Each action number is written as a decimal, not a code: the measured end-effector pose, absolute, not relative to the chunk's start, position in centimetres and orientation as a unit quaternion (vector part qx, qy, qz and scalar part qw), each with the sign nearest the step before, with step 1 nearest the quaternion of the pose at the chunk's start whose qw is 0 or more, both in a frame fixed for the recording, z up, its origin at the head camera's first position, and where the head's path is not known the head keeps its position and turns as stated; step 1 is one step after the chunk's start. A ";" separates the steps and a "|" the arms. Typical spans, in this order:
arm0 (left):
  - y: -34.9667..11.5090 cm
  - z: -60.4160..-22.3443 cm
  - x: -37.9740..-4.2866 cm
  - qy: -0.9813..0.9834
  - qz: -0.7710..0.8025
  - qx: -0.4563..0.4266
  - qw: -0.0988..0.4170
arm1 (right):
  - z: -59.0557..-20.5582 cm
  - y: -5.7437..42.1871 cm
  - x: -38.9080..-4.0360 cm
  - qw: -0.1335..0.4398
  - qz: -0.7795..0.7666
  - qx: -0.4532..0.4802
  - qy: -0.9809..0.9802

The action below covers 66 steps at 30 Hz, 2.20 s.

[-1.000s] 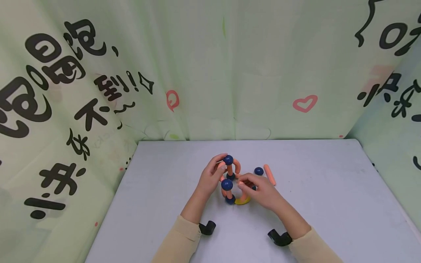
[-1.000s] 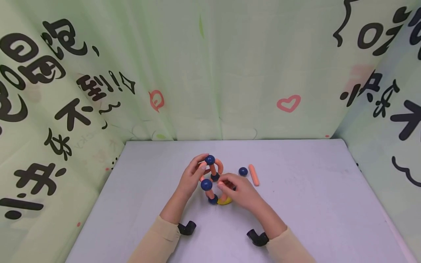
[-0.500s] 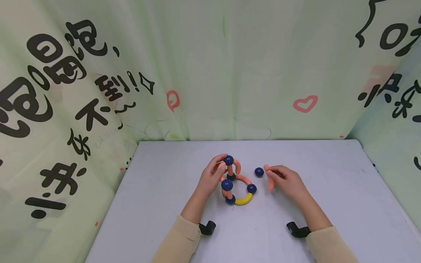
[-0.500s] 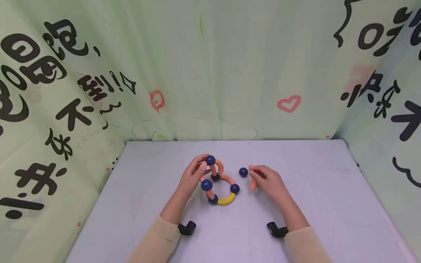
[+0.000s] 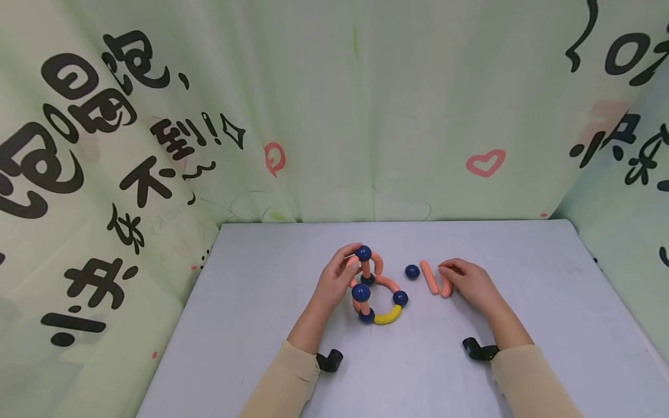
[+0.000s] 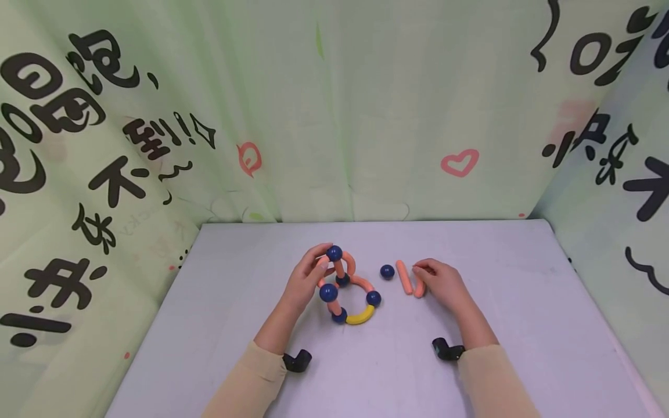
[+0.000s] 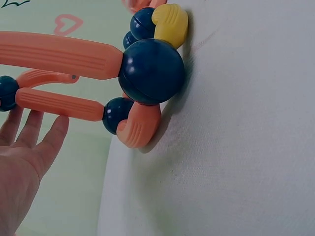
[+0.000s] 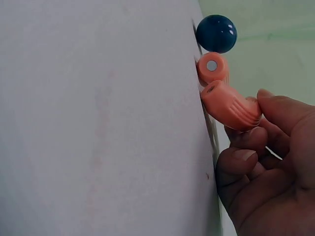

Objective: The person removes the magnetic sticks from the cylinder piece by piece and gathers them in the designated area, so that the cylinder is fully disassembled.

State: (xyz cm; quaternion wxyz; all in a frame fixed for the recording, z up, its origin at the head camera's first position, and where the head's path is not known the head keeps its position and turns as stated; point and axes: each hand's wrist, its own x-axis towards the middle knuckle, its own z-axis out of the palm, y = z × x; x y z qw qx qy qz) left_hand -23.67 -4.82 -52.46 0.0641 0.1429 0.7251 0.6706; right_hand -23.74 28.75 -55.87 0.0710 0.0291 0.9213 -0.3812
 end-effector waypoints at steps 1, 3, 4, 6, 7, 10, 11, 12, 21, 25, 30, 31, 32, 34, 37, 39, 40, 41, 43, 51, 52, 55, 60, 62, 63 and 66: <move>-4.9 -52.4 -23.6 0.728 0.667 0.146 0.062 | -55.9 28.8 -23.9 0.075 -0.380 0.030 0.921; -5.0 -52.4 -23.6 0.733 0.661 0.151 0.057 | -55.9 28.8 -24.3 0.079 -0.377 0.027 0.922; -5.0 -52.4 -23.6 0.735 0.659 0.151 0.056 | -55.9 28.8 -24.5 0.080 -0.375 0.027 0.923; -5.0 -52.4 -23.6 0.728 0.666 0.155 0.057 | -55.9 28.8 -24.7 0.081 -0.367 0.026 0.926; -5.0 -52.3 -23.6 0.724 0.670 0.155 0.058 | -56.0 28.7 -24.8 0.082 -0.365 0.026 0.927; -5.0 -52.4 -23.6 0.711 0.682 0.157 0.061 | -56.2 28.7 -25.0 0.085 -0.359 0.030 0.929; -5.0 -52.4 -23.7 0.708 0.685 0.158 0.062 | -56.3 28.7 -25.0 0.085 -0.359 0.030 0.929; -5.0 -52.4 -23.6 0.708 0.686 0.158 0.062 | -56.3 28.7 -25.0 0.085 -0.359 0.031 0.929; -4.9 -52.3 -23.6 0.707 0.687 0.156 0.064 | -56.7 28.7 -25.1 0.082 -0.364 0.041 0.927; -4.9 -52.3 -23.6 0.707 0.688 0.151 0.065 | -56.5 28.6 -25.0 0.083 -0.365 0.047 0.926; -4.9 -52.2 -23.6 0.708 0.687 0.147 0.066 | -55.8 28.2 -24.6 0.076 -0.360 0.052 0.929; -4.8 -52.2 -23.6 0.708 0.688 0.146 0.068 | -55.7 28.1 -24.5 0.071 -0.359 0.050 0.929; -4.8 -52.2 -23.6 0.712 0.684 0.144 0.067 | -55.5 28.0 -24.3 0.064 -0.357 0.048 0.931; -4.8 -52.1 -23.5 0.716 0.680 0.141 0.067 | -54.9 27.7 -23.9 0.049 -0.356 0.043 0.932; -4.8 -52.0 -23.5 0.716 0.680 0.141 0.069 | -54.0 26.9 -23.3 0.025 -0.365 0.030 0.930; -4.8 -52.0 -23.5 0.712 0.684 0.143 0.069 | -53.1 26.0 -22.8 0.019 -0.375 0.022 0.927; -4.8 -52.1 -23.6 0.708 0.687 0.144 0.070 | -52.7 25.4 -22.6 0.016 -0.380 0.014 0.925; -4.8 -52.1 -23.6 0.706 0.690 0.144 0.070 | -52.4 24.8 -22.3 0.019 -0.387 0.008 0.922; -4.8 -52.2 -23.6 0.710 0.686 0.143 0.070 | -51.7 23.4 -21.6 0.022 -0.400 -0.011 0.916; -4.8 -52.5 -23.7 0.717 0.677 0.149 0.066 | -50.3 17.6 -18.7 0.026 -0.451 -0.168 0.876; -4.8 -52.5 -23.7 0.716 0.678 0.151 0.064 | -50.3 16.9 -18.5 0.033 -0.457 -0.181 0.870; -4.8 -52.5 -23.8 0.709 0.685 0.157 0.063 | -50.3 15.3 -17.9 0.051 -0.470 -0.206 0.857; -4.8 -52.5 -23.8 0.711 0.682 0.158 0.065 | -50.5 13.7 -17.4 0.039 -0.483 -0.217 0.848; -4.8 -52.5 -23.8 0.716 0.677 0.163 0.061 | -50.6 13.3 -17.4 0.027 -0.484 -0.218 0.847; -4.8 -52.5 -23.8 0.717 0.674 0.165 0.059 | -50.6 13.2 -17.4 0.023 -0.482 -0.218 0.848; -4.9 -52.4 -23.9 0.724 0.665 0.172 0.055 | -50.6 12.9 -17.4 0.016 -0.480 -0.210 0.852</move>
